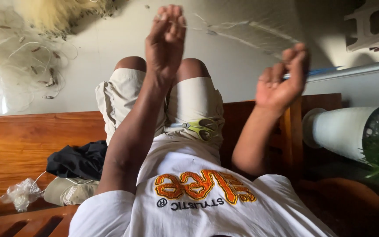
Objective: Repairing a fishing net by weaving and knotting using a shuttle and scissors
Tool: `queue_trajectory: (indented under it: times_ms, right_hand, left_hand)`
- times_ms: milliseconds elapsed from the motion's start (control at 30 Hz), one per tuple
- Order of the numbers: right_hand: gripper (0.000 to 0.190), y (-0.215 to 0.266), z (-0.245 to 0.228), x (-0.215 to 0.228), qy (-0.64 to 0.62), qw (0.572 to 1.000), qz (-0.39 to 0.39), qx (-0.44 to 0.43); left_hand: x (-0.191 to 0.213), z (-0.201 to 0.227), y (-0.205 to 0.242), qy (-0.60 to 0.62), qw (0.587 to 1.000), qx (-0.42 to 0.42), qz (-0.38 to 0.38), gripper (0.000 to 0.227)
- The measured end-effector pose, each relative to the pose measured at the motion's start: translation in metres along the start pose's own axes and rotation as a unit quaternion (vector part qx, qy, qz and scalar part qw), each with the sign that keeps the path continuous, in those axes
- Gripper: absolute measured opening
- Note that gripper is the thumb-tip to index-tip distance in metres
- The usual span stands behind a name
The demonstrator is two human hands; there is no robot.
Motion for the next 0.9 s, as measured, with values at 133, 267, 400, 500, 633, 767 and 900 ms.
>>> queue_trajectory:
  times_ms: [133, 267, 400, 500, 633, 767, 900]
  right_hand:
    - [0.02, -0.02, -0.014, 0.023, 0.068, 0.996, 0.047, 0.026]
    - [0.018, -0.023, -0.009, 0.027, 0.081, 0.994, 0.072, 0.014]
    - [0.019, -0.025, -0.005, 0.034, 0.079, 0.994, 0.075, 0.014]
    - [0.021, -0.026, -0.006, 0.046, 0.089, 0.992, 0.089, 0.017]
    - [0.023, -0.031, -0.006, 0.06, 0.088, 0.993, 0.077, 0.029]
    - [0.026, -0.036, -0.009, 0.07, 0.078, 0.994, 0.073, 0.036]
    - [0.026, -0.037, -0.015, 0.074, 0.085, 0.993, 0.066, 0.04]
  left_hand:
    - [0.015, 0.009, 0.025, -0.035, 0.998, -0.004, 0.044, 0.013]
    - [0.02, 0.004, 0.05, -0.052, 0.996, -0.005, 0.078, 0.013]
    - [0.022, 0.001, 0.065, -0.045, 0.996, -0.003, 0.08, 0.013]
    - [0.021, -0.002, 0.07, -0.055, 0.996, 0.007, 0.077, 0.013]
    - [0.015, -0.007, 0.075, -0.073, 0.994, 0.009, 0.078, 0.013]
    - [0.014, -0.015, 0.08, -0.074, 0.992, 0.024, 0.101, 0.015]
    - [0.015, -0.02, 0.085, -0.085, 0.99, 0.028, 0.112, 0.016]
Point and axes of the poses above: each hand's wrist, its own y-axis away from the middle knuckle, its own x-axis out of the back of the hand, z = x × y, the point moved 10 cm from there along -y, towards the middle knuckle, and after that the axes turned 11 degrees about x, right-handed, at the moved point
